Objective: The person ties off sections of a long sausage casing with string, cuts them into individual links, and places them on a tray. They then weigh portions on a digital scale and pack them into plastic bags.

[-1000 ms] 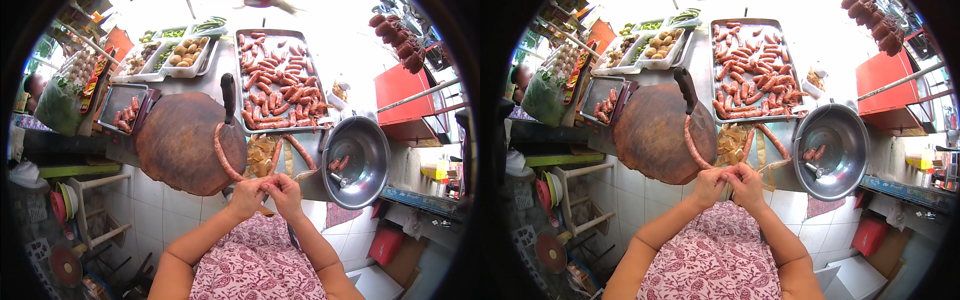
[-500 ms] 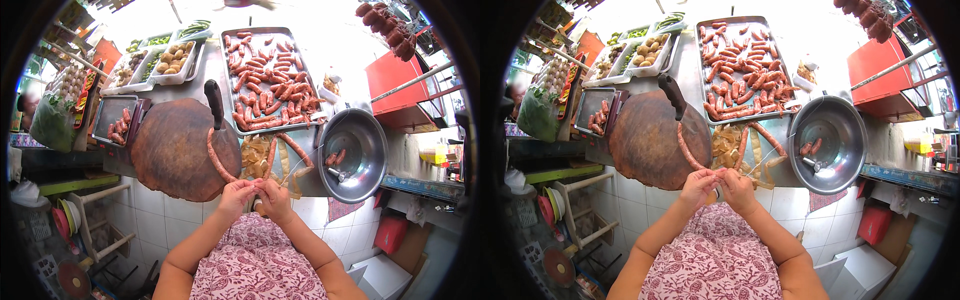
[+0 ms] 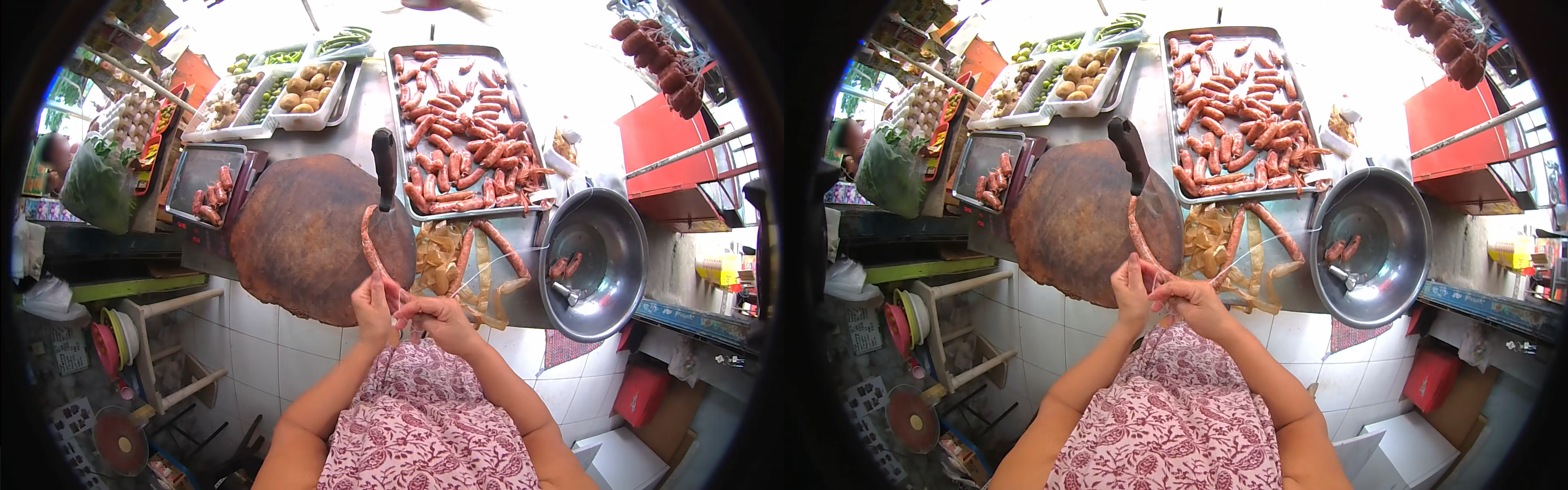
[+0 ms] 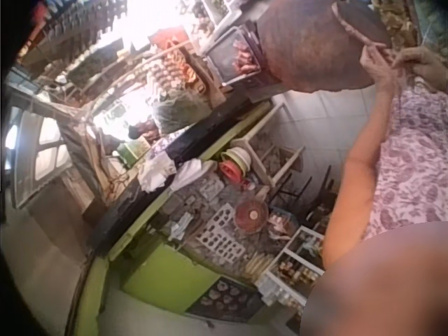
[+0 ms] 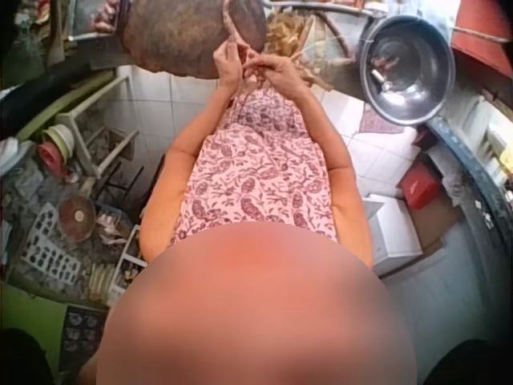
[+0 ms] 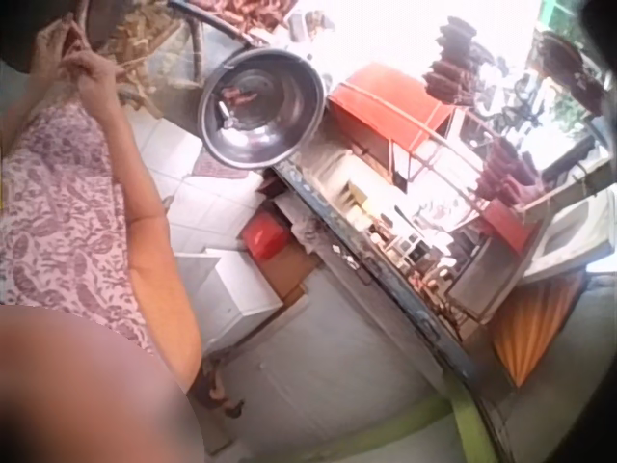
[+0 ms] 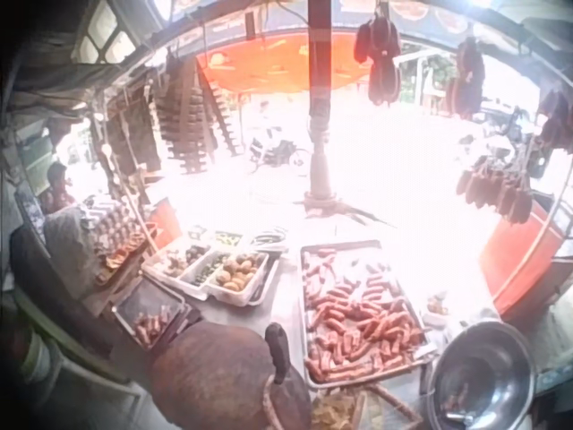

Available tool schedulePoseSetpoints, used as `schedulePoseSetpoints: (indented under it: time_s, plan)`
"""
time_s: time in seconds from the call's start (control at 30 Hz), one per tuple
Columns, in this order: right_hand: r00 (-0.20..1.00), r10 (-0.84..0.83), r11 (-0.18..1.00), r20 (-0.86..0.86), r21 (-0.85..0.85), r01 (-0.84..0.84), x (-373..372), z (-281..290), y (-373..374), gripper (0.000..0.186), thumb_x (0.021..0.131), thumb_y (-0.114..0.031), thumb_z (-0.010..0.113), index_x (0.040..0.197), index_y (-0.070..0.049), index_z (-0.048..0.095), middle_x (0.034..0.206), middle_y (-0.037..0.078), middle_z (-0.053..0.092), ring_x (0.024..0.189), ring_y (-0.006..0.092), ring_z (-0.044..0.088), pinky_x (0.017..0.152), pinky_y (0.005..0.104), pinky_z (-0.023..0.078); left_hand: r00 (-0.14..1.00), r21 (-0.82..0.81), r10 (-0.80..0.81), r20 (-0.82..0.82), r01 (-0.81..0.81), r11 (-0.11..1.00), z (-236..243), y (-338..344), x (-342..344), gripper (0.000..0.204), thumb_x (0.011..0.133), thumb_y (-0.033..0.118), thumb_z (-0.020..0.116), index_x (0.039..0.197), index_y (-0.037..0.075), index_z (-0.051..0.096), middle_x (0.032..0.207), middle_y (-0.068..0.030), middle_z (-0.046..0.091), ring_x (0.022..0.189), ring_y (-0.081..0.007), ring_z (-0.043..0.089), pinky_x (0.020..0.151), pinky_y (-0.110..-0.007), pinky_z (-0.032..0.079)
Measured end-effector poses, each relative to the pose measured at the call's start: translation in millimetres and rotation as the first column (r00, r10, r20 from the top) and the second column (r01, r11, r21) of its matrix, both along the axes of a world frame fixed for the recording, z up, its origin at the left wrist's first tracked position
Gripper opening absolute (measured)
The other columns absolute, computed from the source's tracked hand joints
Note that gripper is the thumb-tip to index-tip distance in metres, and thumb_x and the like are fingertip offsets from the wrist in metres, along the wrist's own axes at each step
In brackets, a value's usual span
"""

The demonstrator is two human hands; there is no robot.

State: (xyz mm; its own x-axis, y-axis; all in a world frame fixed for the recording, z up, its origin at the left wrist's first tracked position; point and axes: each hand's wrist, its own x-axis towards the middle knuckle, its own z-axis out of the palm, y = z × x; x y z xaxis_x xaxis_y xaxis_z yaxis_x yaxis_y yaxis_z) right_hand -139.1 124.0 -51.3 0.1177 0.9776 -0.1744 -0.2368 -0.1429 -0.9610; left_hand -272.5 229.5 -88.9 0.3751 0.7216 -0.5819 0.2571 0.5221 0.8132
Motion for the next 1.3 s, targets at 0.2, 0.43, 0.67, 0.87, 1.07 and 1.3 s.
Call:
schedulePoseSetpoints:
  time_s: [0.2,0.43,0.67,0.87,1.07,1.3]
  plan:
    - [0.99,0.083,0.961,-0.11,-0.255,-0.108,-11.1,5.8,3.1,0.024,0.095,-0.006,0.063,0.118,-0.003,0.069,0.093,0.003,0.072,0.064,0.0031,0.06,0.048,0.0195,0.05,0.817,0.852,0.265,-0.512,0.443,0.278,-59.7,68.9,20.4,0.026,0.083,0.013,0.069,0.103,0.003,0.055,0.092,-0.0123,0.061,0.079,-0.0352,0.059,0.074,-0.038,0.048]
    - [0.92,-0.347,0.916,0.181,-0.145,0.374,13.3,-32.7,28.6,0.029,0.095,-0.007,0.063,0.123,0.003,0.064,0.094,0.005,0.068,0.08,0.0091,0.063,0.066,0.0244,0.051,0.995,0.618,-0.083,-0.047,0.094,0.78,-17.4,26.9,-20.2,0.029,0.08,-0.009,0.053,0.108,0.001,0.053,0.101,-0.0097,0.06,0.092,-0.0182,0.062,0.081,-0.03,0.05]
    - [0.953,-0.233,0.924,-0.193,-0.35,0.155,30.2,-36.0,29.9,0.019,0.094,-0.008,0.065,0.112,-0.002,0.07,0.079,0.002,0.068,0.06,0.0031,0.055,0.049,0.0194,0.044,0.973,0.497,-0.193,0.126,0.106,0.861,18.3,-9.4,-20.2,0.034,0.083,-0.011,0.054,0.115,0.001,0.052,0.11,-0.0091,0.06,0.1,-0.0148,0.059,0.091,-0.028,0.047]
    - [0.969,-0.237,0.962,0.063,-0.122,0.243,27.2,-17.8,25.0,0.008,0.09,-0.007,0.068,0.096,-0.002,0.069,0.08,0.002,0.068,0.062,0.0104,0.06,0.051,0.0272,0.048,0.854,0.188,-0.374,0.361,0.327,0.926,39.3,0.8,-4.9,0.049,0.093,0.003,0.053,0.139,0.006,0.036,0.096,-0.0072,0.063,0.084,-0.0111,0.06,0.076,-0.024,0.049]
    - [0.571,-0.088,0.993,0.816,0.114,-0.01,25.8,24.4,19.8,0.008,0.079,-0.009,0.067,0.085,-0.007,0.062,0.084,0.008,0.061,0.072,0.0311,0.066,0.061,0.0416,0.053,0.841,-0.088,-0.164,0.515,0.242,0.966,37.0,1.8,28.9,0.054,0.1,0.029,0.06,0.143,0.003,0.041,0.076,-0.0028,0.063,0.06,-0.01,0.058,0.055,-0.021,0.046]
    - [0.602,0.101,0.991,0.792,-0.024,-0.135,43.4,29.5,15.5,0.01,0.079,-0.011,0.067,0.086,-0.005,0.062,0.088,0.009,0.064,0.08,0.0323,0.066,0.067,0.0428,0.053,0.715,-0.297,-0.373,0.591,0.623,0.723,22.2,30.7,-3.9,0.031,0.098,0.022,0.063,0.107,-0.007,0.069,0.093,-0.0168,0.073,0.082,-0.0223,0.073,0.073,-0.031,0.06]
